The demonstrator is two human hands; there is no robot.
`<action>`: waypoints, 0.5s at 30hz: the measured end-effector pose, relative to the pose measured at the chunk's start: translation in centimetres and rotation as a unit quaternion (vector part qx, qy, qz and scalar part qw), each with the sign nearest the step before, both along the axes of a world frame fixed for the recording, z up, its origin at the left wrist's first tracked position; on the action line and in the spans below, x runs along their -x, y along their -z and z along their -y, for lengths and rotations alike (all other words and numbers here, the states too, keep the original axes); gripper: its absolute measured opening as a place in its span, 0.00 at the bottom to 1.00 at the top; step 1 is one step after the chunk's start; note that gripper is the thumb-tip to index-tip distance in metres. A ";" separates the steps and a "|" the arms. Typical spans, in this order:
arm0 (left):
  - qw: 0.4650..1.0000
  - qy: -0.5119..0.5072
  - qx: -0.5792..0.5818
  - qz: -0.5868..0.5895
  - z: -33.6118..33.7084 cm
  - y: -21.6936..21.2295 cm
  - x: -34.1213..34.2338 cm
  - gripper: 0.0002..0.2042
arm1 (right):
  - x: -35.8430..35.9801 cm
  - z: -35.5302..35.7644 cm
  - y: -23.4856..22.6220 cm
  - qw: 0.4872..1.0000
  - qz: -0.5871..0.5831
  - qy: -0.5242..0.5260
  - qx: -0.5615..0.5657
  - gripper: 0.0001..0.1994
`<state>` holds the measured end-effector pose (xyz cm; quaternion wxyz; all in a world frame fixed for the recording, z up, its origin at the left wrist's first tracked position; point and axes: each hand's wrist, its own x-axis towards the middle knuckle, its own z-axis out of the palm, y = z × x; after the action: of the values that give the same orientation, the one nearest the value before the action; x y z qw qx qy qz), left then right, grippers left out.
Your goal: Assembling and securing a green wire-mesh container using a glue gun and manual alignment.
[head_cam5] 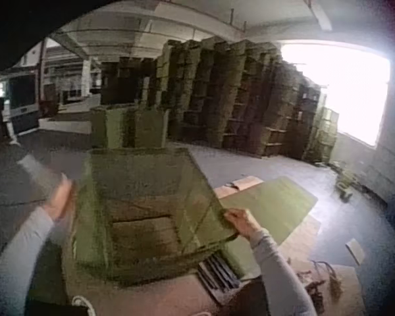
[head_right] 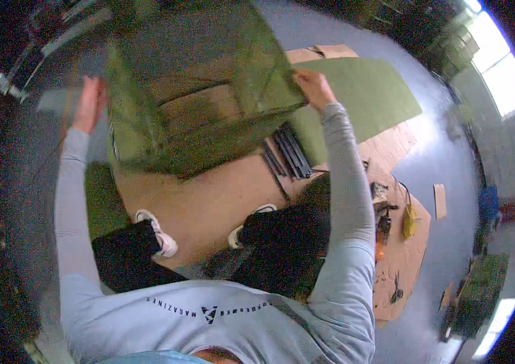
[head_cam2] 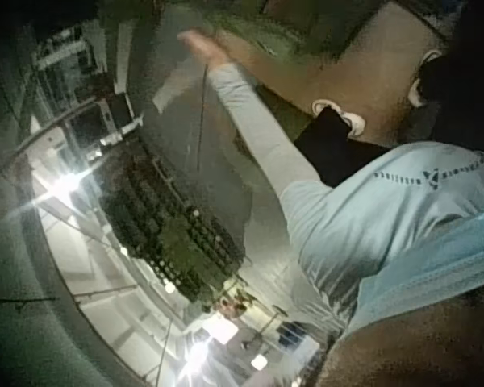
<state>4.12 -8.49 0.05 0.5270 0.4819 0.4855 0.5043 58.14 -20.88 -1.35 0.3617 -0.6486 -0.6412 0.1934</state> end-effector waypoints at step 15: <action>0.943 0.071 0.067 0.318 9.2 5.7 -0.8 0.37 | 4.1 -0.9 0.8 0.997 -0.060 0.052 0.016 0.16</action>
<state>4.94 -17.72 -5.69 0.7192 0.2937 0.2901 0.5588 53.99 -19.93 -2.12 0.3989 -0.6736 -0.5806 0.2235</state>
